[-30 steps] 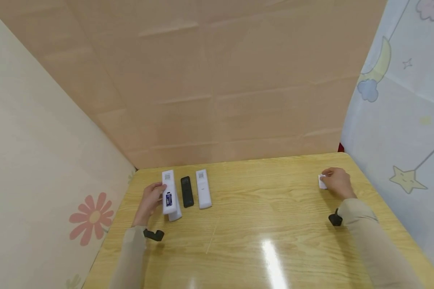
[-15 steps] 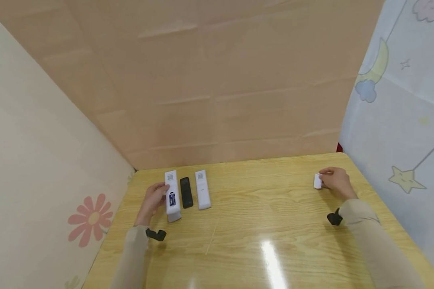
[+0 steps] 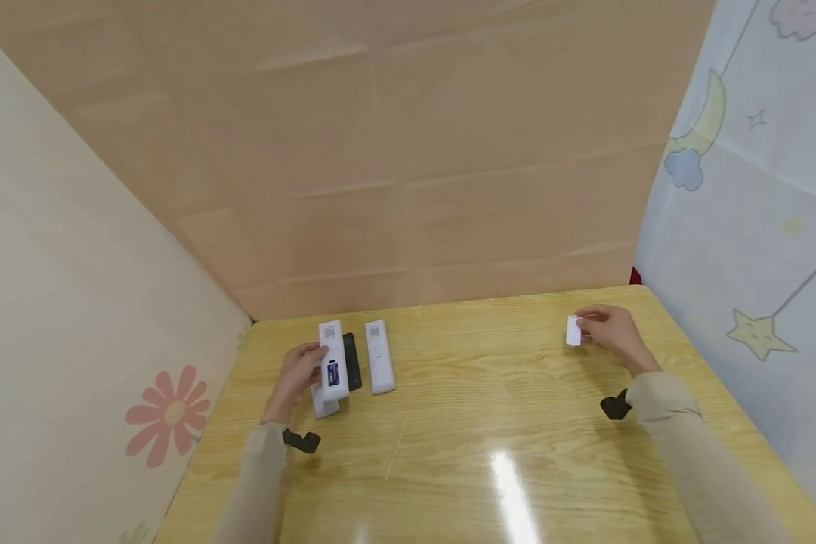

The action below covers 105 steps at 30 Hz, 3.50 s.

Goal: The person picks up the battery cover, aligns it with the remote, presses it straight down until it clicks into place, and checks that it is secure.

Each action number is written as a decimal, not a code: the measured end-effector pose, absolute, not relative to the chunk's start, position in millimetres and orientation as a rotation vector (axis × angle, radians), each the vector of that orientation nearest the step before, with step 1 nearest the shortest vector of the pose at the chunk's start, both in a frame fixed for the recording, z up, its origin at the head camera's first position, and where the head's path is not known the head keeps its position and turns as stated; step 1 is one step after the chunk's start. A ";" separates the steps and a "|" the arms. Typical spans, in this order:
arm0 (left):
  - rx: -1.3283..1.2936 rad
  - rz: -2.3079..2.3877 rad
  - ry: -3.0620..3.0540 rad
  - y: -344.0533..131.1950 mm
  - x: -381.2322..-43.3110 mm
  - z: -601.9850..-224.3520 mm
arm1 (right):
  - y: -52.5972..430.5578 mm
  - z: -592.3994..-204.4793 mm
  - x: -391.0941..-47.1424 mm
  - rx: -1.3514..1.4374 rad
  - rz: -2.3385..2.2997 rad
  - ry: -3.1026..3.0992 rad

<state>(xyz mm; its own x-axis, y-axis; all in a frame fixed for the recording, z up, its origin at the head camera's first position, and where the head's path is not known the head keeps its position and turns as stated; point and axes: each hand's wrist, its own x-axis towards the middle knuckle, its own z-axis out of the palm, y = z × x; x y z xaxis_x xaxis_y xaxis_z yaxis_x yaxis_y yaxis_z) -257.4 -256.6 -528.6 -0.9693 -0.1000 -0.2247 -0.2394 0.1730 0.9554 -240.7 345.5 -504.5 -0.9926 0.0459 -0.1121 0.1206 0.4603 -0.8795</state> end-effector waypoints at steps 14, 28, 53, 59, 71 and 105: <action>-0.291 1.956 2.282 -243.2 -261.6 -520.0 | 320.0 -489.0 -242.1 0.081 -1.651 2.558; -0.266 2.005 2.240 -223.8 -263.2 -517.6 | 295.5 -471.4 -239.0 -0.060 -1.697 2.509; -0.184 2.090 2.125 -179.2 -264.8 -519.2 | 275.5 -468.2 -240.9 -0.020 -1.667 2.536; -0.181 2.078 2.127 -170.4 -263.9 -519.5 | 268.8 -463.8 -238.6 -0.107 -1.684 2.561; -0.204 2.095 2.121 -149.9 -264.9 -522.6 | 256.0 -459.9 -239.7 -0.164 -1.699 2.525; -0.085 2.165 2.002 -107.2 -263.4 -512.7 | 208.5 -459.8 -239.0 -0.216 -1.775 2.402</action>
<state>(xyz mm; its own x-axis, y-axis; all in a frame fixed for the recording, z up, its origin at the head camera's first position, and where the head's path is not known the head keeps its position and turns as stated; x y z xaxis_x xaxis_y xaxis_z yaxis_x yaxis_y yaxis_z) -263.4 -107.2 -512.7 -0.9801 0.1010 -0.1708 -0.1782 -0.0689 0.9816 -239.0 208.5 -459.8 -0.9788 -0.2023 -0.0324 -0.0284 0.2907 -0.9564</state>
